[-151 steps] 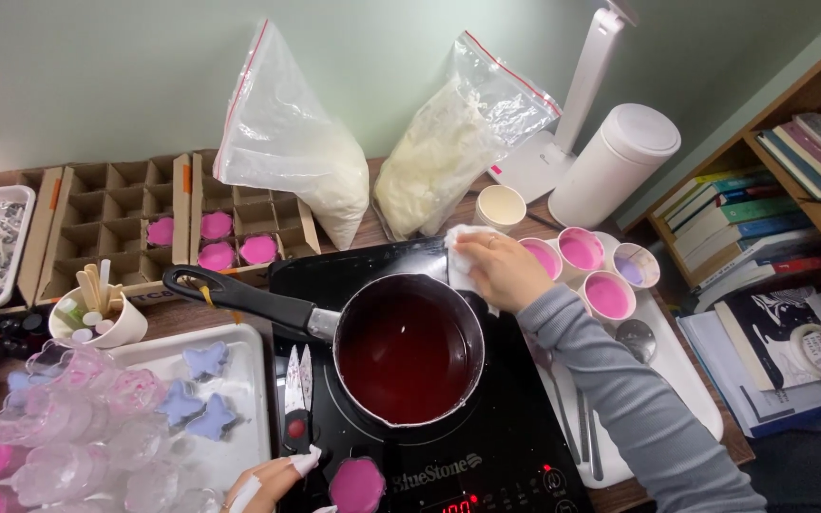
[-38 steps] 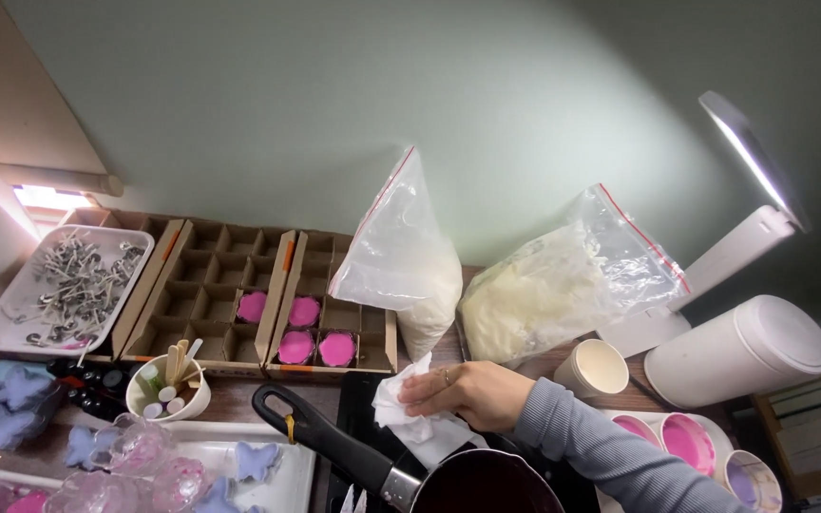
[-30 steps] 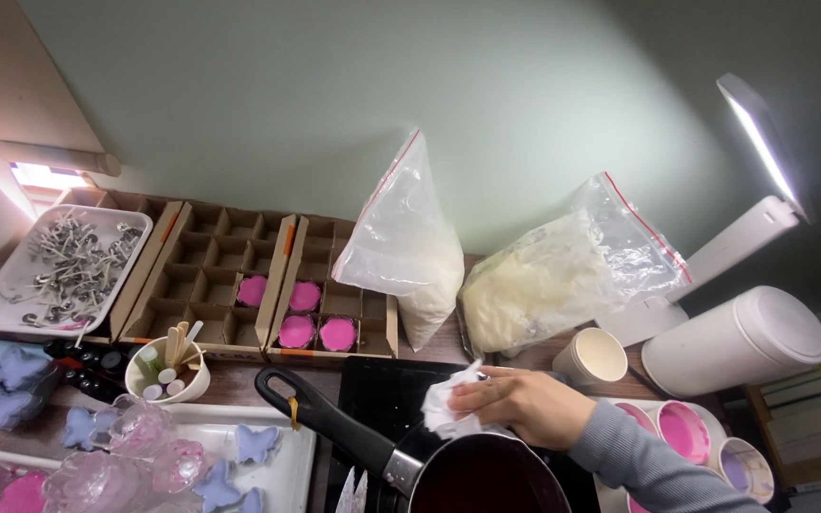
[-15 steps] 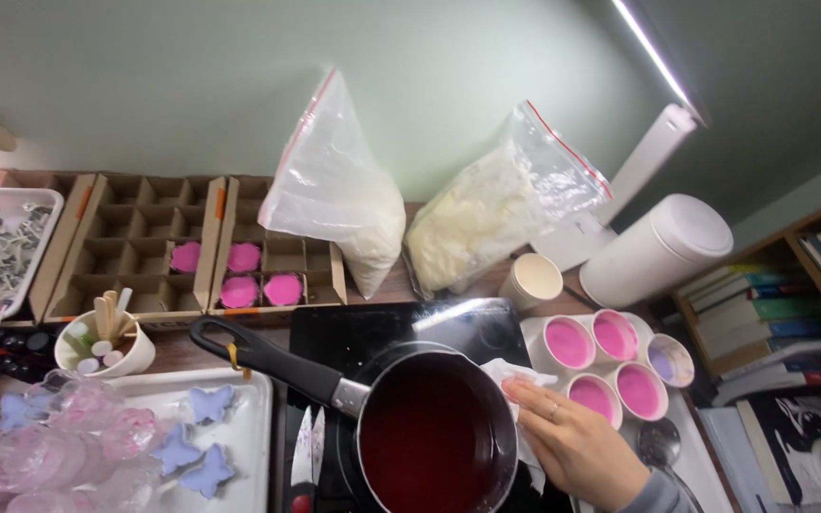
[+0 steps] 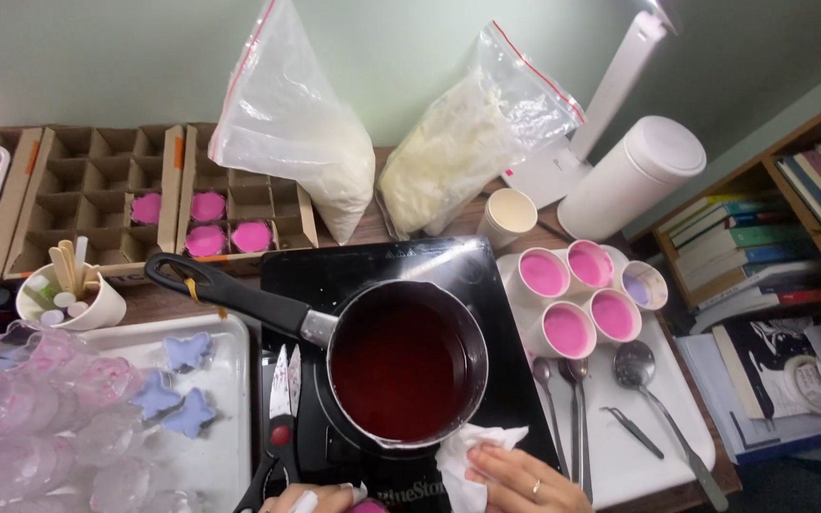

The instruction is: The person wipes a pink candle and the hot plate with a paper towel, then uses scissors to trim excess wax off the tops of flower-shaped candles one at a time, letting the trimmed wax fall into a pot of melted red wax on an induction cooker. They tear sheets from a paper towel roll and continue trimming several candles.

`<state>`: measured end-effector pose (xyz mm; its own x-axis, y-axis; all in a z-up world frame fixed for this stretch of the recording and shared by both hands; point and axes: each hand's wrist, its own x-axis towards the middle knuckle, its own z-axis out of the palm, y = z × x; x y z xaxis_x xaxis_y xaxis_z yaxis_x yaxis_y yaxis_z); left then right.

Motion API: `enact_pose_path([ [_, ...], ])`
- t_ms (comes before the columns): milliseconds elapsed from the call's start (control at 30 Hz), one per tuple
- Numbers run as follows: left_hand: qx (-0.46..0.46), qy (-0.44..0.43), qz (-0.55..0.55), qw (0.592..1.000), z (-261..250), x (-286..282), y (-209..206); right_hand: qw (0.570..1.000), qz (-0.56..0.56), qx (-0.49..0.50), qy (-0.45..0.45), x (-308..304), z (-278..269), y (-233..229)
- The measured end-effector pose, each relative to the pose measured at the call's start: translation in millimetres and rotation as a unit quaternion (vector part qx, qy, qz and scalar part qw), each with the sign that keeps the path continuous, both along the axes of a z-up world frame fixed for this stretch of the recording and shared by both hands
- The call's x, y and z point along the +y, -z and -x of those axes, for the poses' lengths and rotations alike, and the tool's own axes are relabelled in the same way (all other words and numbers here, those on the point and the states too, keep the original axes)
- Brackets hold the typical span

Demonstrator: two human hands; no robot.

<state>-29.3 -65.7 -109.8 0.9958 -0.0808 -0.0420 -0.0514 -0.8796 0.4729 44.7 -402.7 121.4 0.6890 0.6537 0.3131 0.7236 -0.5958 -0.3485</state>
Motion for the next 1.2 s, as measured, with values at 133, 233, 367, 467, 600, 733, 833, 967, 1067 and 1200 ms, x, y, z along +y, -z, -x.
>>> enact_pose_path([
  [133,0.244,0.232,0.069,0.939,-39,30,-63,0.997,-0.005,0.025,0.067,6,-16,-31],
  [233,0.252,0.236,0.098,0.934,-20,37,-108,0.989,0.016,0.028,0.142,13,-41,-49],
  [367,0.023,0.176,0.161,0.971,1,38,-145,0.993,-0.006,0.030,0.111,28,-74,-59],
  [467,-0.026,0.146,0.187,0.971,5,37,-161,0.994,-0.012,0.055,0.093,44,-76,-73],
  [600,-0.023,0.119,0.182,0.976,4,42,-192,0.994,0.024,0.072,0.075,34,-50,-64],
  [733,-0.073,0.076,0.198,0.974,4,36,-237,0.987,0.022,0.134,0.085,23,-3,-58],
  [833,-0.151,-0.004,0.216,0.965,5,32,-259,0.990,0.068,0.107,0.061,19,33,-34],
  [967,-0.187,-0.019,0.217,0.958,9,38,-265,0.990,0.073,0.098,0.065,39,65,-12],
  [1067,-0.192,-0.016,0.210,0.959,14,42,-267,0.995,0.066,0.061,0.039,72,74,-10],
  [1200,-0.181,-0.034,0.218,0.958,25,51,-254,0.996,0.036,0.085,-0.017,129,69,-34],
])
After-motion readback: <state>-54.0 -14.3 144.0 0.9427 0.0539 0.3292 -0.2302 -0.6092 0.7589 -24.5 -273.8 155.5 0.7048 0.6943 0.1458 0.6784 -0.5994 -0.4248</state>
